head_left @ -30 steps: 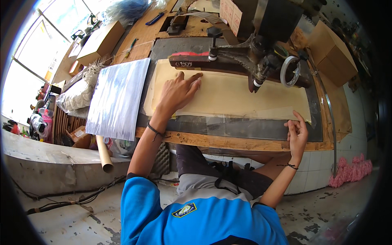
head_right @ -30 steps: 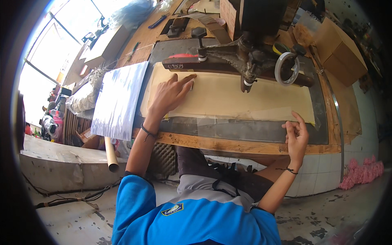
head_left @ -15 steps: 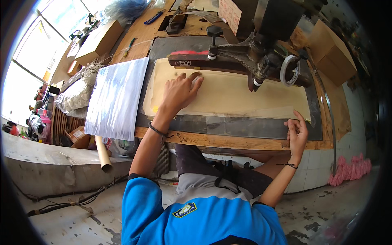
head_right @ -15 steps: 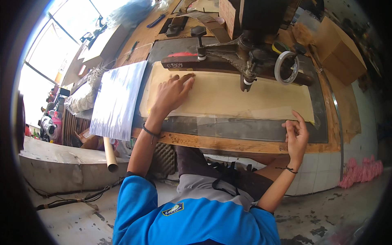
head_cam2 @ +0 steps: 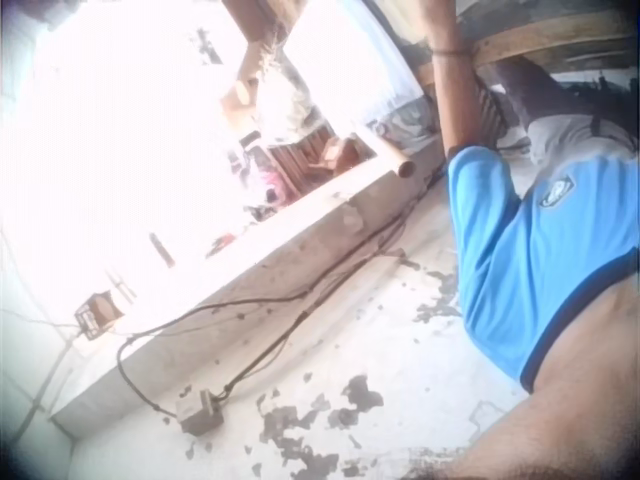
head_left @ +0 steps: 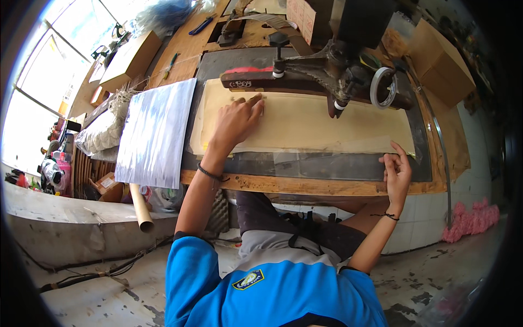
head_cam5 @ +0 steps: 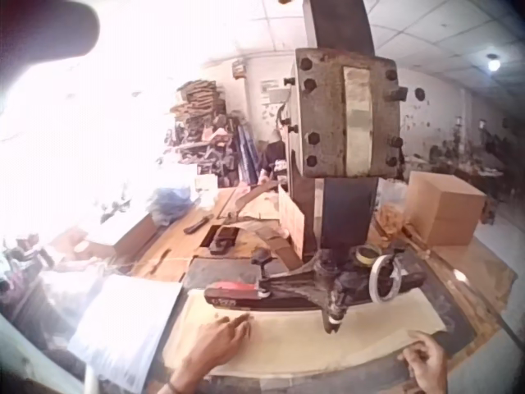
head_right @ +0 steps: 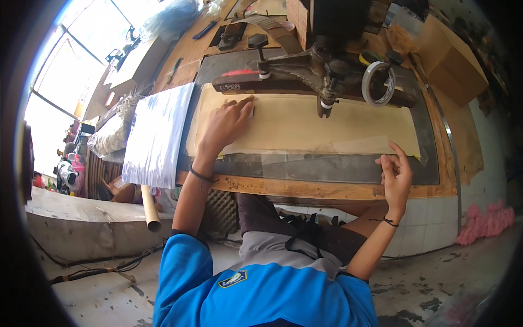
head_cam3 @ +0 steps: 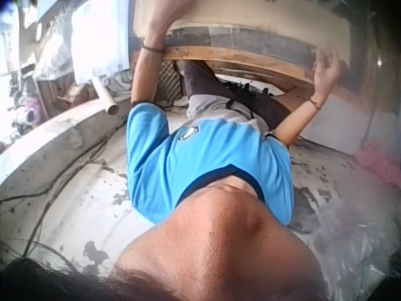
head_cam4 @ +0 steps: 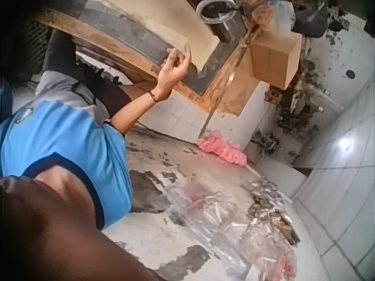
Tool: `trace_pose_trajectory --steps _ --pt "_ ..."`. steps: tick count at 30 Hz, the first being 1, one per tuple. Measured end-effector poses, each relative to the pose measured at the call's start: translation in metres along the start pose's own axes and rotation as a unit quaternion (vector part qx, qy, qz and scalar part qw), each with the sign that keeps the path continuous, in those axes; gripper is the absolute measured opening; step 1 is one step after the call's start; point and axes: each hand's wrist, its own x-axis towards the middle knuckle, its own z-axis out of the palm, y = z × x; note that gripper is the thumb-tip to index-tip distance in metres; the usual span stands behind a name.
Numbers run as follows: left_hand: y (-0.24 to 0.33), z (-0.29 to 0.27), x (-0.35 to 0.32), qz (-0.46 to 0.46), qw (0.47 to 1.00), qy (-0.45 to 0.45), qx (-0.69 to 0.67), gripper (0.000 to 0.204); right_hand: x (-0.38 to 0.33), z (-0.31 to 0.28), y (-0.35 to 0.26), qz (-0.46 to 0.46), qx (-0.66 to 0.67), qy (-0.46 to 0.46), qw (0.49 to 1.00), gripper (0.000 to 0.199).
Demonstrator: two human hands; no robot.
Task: The person places a thin plastic sheet onto a work surface and uses a heat sealing machine to press down and seal sections of the plastic, repeating the process with another plastic item.
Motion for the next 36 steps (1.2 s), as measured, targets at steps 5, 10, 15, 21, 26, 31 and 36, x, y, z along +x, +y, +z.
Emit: trace_pose_trajectory --steps 5,10,15,21,26,31,36 --pt "0.004 -0.005 -0.003 -0.011 1.000 -0.007 0.011 0.045 0.001 0.000 -0.003 0.012 -0.007 -0.007 1.000 0.041" --pt "-0.002 -0.009 -0.004 0.016 0.999 0.018 -0.046 0.041 0.001 0.000 -0.004 -0.001 -0.005 -0.005 1.000 0.041" --pt "0.008 -0.024 -0.007 -0.041 0.990 0.082 -0.103 0.037 0.002 -0.001 -0.005 0.005 -0.021 -0.001 1.000 0.040" --pt "0.003 -0.022 -0.005 -0.011 0.995 0.040 -0.086 0.032 0.002 -0.001 -0.008 0.018 -0.007 -0.001 1.000 0.039" --pt "0.009 -0.029 -0.005 -0.028 0.999 -0.032 -0.009 0.031 0.002 -0.001 -0.006 0.012 -0.003 -0.004 1.000 0.039" --pt "0.002 -0.025 -0.006 -0.004 0.999 -0.035 -0.015 0.033 0.001 -0.001 -0.006 0.008 -0.008 -0.003 1.000 0.039" --pt "0.002 -0.025 -0.008 0.005 0.999 -0.032 -0.033 0.033 0.001 -0.001 -0.003 0.009 -0.008 0.001 1.000 0.039"
